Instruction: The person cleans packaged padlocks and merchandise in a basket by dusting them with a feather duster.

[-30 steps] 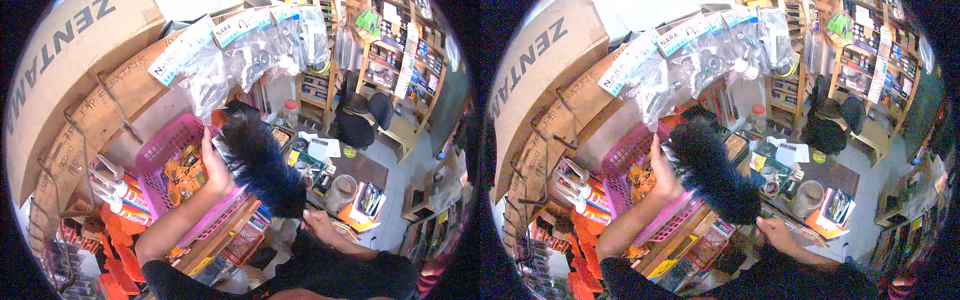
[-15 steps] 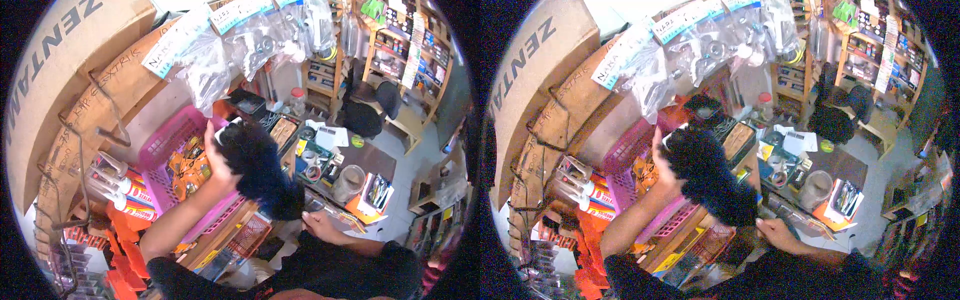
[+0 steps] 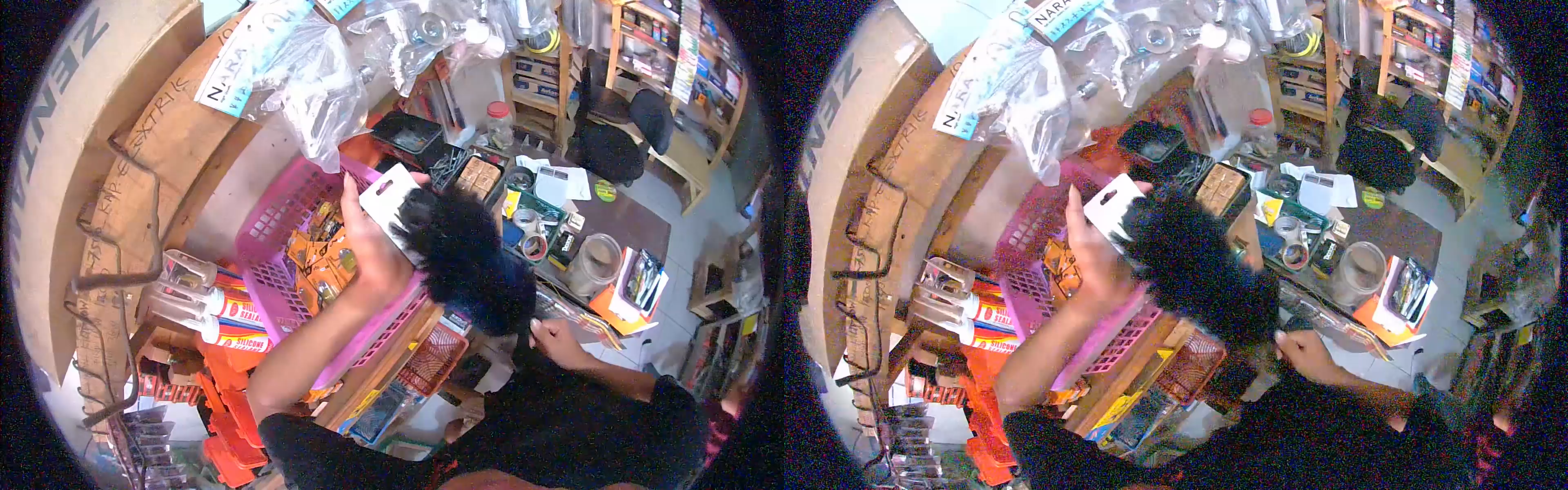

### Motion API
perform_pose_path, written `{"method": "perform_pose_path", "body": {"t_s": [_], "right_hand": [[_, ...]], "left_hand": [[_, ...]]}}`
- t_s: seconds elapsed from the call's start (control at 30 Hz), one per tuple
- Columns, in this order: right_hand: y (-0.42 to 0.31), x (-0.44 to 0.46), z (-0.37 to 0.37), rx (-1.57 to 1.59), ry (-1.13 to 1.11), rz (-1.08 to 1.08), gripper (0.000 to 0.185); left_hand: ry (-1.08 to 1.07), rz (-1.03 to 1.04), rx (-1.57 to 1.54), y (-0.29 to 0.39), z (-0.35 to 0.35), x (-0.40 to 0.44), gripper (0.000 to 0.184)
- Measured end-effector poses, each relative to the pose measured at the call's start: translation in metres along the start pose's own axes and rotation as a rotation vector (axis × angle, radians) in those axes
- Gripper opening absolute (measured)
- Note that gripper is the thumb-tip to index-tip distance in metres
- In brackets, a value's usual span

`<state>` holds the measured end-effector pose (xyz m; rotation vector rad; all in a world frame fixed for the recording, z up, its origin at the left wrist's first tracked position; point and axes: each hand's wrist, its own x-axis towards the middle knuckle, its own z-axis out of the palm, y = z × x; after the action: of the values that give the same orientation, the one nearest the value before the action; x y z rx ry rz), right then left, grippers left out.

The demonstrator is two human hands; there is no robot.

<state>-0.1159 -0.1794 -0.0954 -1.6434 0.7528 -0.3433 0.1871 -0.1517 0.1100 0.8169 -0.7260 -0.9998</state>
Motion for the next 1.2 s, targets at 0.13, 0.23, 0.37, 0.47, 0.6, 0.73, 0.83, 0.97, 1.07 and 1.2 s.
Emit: {"method": "perform_pose_path", "body": {"t_s": [0.13, 0.23, 0.37, 0.47, 0.6, 0.73, 0.83, 0.97, 1.07, 1.2], "right_hand": [[-0.014, 0.010, 0.001, 0.063, -0.019, 0.022, 0.051], [-0.047, 0.020, 0.002, 0.135, -0.005, 0.021, 0.052], [-0.025, 0.010, 0.011, 0.127, -0.033, 0.002, 0.051], [-0.003, -0.001, 0.015, 0.109, -0.069, 0.046, 0.051], [-0.019, 0.017, 0.014, 0.164, -0.078, 0.021, 0.052], [-0.050, 0.024, 0.018, 0.254, -0.132, -0.088, 0.058], [0.002, 0.011, 0.029, 0.096, -0.104, -0.052, 0.054], [0.027, 0.003, 0.033, 0.036, -0.178, -0.055, 0.056], [-0.026, 0.022, 0.027, 0.123, -0.244, -0.004, 0.060], [-0.058, 0.018, 0.027, 0.220, -0.256, -0.053, 0.057]], "left_hand": [[0.213, 0.004, -0.018, 0.000, 0.014, -0.002, 0.071], [0.211, 0.001, -0.151, -0.004, 0.016, 0.003, 0.066], [0.149, -0.030, -0.067, -0.003, 0.006, 0.001, 0.065], [-0.049, -0.008, -0.049, -0.003, 0.007, 0.003, 0.066], [0.192, -0.107, -0.169, 0.001, 0.014, -0.002, 0.068], [0.146, -0.072, -0.204, -0.003, 0.012, -0.002, 0.076], [0.026, -0.119, -0.140, -0.001, 0.004, -0.006, 0.076], [-0.090, -0.211, -0.267, 0.000, -0.001, 0.006, 0.081], [-0.261, -0.268, -0.653, -0.009, -0.015, -0.001, 0.084], [-0.172, -0.273, -0.532, -0.008, -0.018, -0.006, 0.080]]}}
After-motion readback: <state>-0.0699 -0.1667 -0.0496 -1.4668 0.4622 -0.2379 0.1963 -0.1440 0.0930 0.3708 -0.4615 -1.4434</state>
